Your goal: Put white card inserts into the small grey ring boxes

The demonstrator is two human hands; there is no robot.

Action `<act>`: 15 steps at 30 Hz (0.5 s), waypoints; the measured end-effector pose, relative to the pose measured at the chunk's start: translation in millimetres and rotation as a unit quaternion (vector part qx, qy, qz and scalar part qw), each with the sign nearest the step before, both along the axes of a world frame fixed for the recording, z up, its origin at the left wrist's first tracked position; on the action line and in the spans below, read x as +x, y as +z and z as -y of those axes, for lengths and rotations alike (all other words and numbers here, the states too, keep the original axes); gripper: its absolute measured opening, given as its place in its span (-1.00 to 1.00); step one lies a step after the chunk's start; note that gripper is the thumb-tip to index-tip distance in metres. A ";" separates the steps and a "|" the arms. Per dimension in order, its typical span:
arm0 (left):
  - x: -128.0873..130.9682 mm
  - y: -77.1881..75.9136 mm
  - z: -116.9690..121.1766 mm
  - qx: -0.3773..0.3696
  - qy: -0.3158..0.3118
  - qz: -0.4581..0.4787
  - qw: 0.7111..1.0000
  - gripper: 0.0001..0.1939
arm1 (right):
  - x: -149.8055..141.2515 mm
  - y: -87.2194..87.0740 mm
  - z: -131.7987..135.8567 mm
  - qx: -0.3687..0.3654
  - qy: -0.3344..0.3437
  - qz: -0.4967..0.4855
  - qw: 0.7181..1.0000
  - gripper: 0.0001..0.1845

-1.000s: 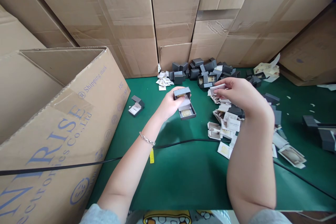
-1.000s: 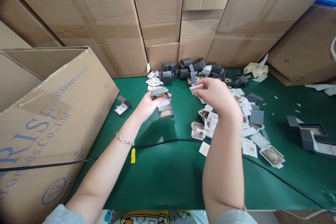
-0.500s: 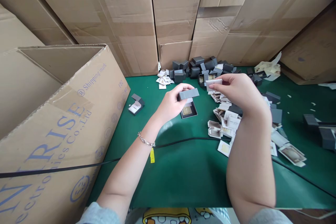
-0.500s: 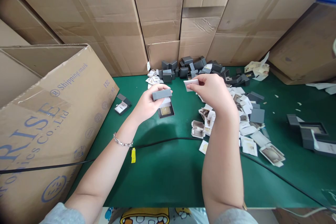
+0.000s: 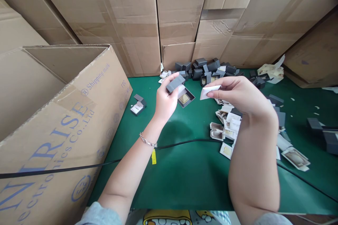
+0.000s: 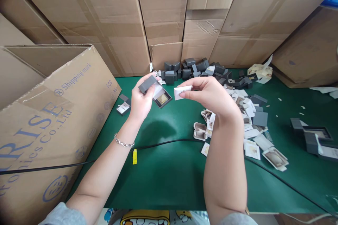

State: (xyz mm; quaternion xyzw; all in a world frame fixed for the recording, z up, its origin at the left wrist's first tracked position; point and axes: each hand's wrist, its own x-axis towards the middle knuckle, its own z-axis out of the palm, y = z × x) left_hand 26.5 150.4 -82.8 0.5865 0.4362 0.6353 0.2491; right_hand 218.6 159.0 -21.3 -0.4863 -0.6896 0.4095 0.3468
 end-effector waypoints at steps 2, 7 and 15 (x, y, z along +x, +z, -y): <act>-0.7 2.4 2.1 0.034 0.037 0.008 0.999 -0.73 | -8.3 -2.0 -1.5 -0.019 0.010 -0.068 0.997 -0.68; -4.0 2.8 2.0 0.089 0.076 -0.023 0.993 -0.78 | -28.9 -9.7 -6.2 -0.056 0.050 -0.146 0.986 -0.67; -2.1 -11.2 -4.6 0.107 0.042 -0.052 0.992 -0.60 | -45.6 -13.6 -4.6 0.001 -0.015 0.039 0.999 -0.79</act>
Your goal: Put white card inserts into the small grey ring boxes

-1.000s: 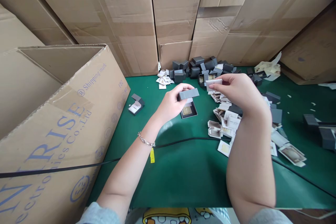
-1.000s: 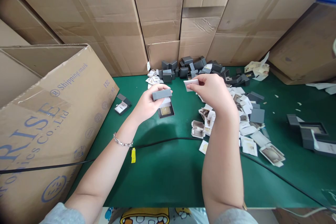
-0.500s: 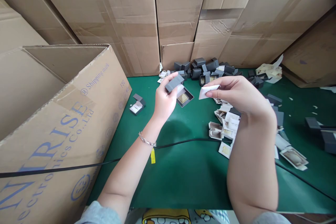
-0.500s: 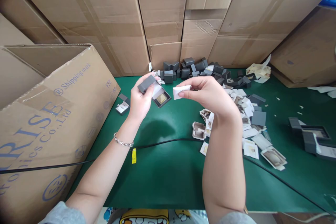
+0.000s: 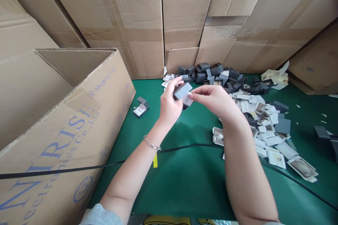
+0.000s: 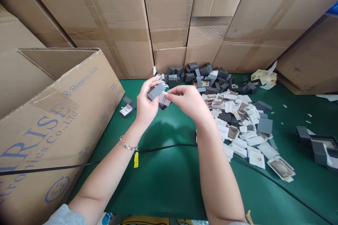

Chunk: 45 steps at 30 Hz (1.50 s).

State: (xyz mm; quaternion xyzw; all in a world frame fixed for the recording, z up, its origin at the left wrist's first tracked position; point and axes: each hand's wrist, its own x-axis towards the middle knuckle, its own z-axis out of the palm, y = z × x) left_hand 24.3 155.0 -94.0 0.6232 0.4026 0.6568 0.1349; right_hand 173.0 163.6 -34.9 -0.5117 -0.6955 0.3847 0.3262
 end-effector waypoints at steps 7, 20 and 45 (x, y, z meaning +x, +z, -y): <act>1.5 2.4 -3.7 -0.088 -0.007 0.130 0.988 -0.73 | -13.2 0.2 8.4 0.067 -0.038 0.064 0.995 -0.86; -0.9 2.2 0.9 -0.042 -0.025 0.054 0.997 -0.63 | -17.4 3.7 15.1 0.078 -0.008 0.183 0.980 -0.80; -7.5 19.6 4.0 -0.102 -0.045 0.111 0.988 -0.86 | -11.9 -2.4 3.9 -0.077 0.105 -0.010 0.991 -0.56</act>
